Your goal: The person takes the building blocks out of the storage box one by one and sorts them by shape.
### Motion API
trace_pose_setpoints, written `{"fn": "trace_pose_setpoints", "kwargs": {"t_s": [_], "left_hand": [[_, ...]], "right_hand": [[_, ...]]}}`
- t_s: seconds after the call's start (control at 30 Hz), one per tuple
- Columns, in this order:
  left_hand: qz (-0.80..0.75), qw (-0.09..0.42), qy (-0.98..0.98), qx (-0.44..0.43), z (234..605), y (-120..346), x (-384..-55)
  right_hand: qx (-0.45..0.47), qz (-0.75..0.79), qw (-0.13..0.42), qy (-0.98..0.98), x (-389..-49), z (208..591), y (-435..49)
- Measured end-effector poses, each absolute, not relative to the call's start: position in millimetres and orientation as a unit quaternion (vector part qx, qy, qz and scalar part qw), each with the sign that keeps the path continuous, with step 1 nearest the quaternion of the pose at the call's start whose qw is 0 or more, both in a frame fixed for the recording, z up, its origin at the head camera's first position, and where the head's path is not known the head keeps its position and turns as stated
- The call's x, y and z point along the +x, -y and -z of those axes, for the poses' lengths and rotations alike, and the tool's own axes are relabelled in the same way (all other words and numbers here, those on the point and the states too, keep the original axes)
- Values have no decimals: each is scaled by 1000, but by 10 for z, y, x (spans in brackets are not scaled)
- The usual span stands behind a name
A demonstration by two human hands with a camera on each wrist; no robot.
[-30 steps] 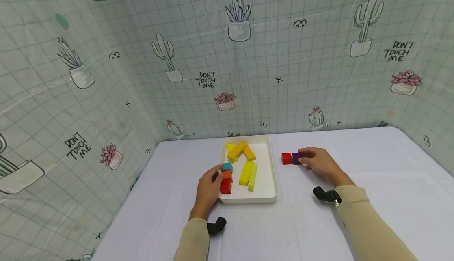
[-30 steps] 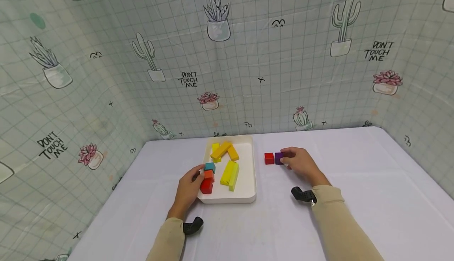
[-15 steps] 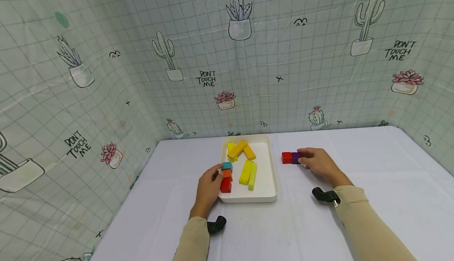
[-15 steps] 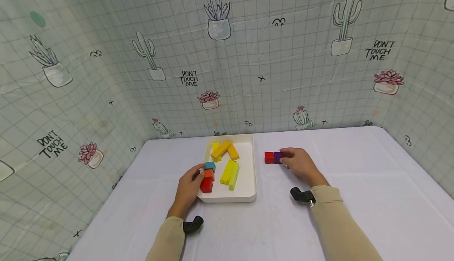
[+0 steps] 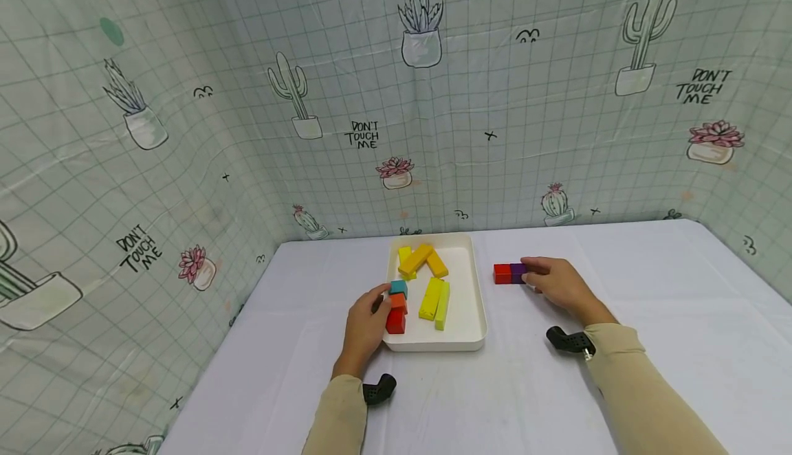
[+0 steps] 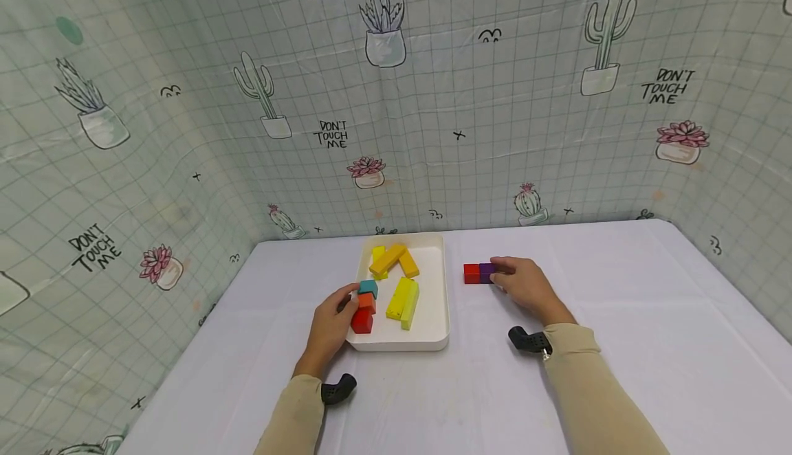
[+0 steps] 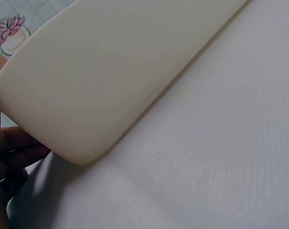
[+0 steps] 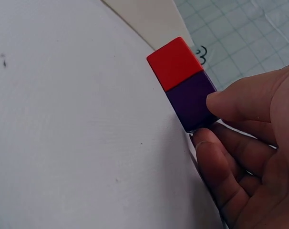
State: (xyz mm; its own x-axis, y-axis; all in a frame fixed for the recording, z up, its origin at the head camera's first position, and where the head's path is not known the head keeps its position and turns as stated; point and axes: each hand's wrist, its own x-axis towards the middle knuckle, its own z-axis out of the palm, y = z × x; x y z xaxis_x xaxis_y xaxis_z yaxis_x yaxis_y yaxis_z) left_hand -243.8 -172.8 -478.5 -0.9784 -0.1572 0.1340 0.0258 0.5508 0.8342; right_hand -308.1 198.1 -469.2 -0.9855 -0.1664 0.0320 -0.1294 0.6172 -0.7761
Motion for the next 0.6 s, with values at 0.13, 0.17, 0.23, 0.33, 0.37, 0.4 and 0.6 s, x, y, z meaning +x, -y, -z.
{"fn": "trace_pose_setpoints", "kwargs": {"t_s": [0.13,0.17,0.23,0.33,0.37,0.4,0.6], "left_hand": [[473,96,875,35,4769,1725,-2435],[474,94,875,34,4766,1726,-2434],[475,93,874,32,4755,1724,-2435],[476,93,874,33,4740,1724,-2439],[474,93,875,34,4736,1726,-2438],[474,94,875,35,4732,1727,-2436],[476,91,874,33,4742,1733,-2420]], "right_hand": [[-80,437,25,-896,-3070,4690,-2001],[-78,448,25,-890,-3060,4687,-2014],[-65,476,18,-877,-3042,4677,-2046],[-36,533,-30,-845,-3018,4646,-2067],[-28,547,-50,-835,-3013,4629,-2057],[-22,558,-69,-827,-3014,4613,-2039],[-52,593,-89,-798,-2977,4466,-1792]]}}
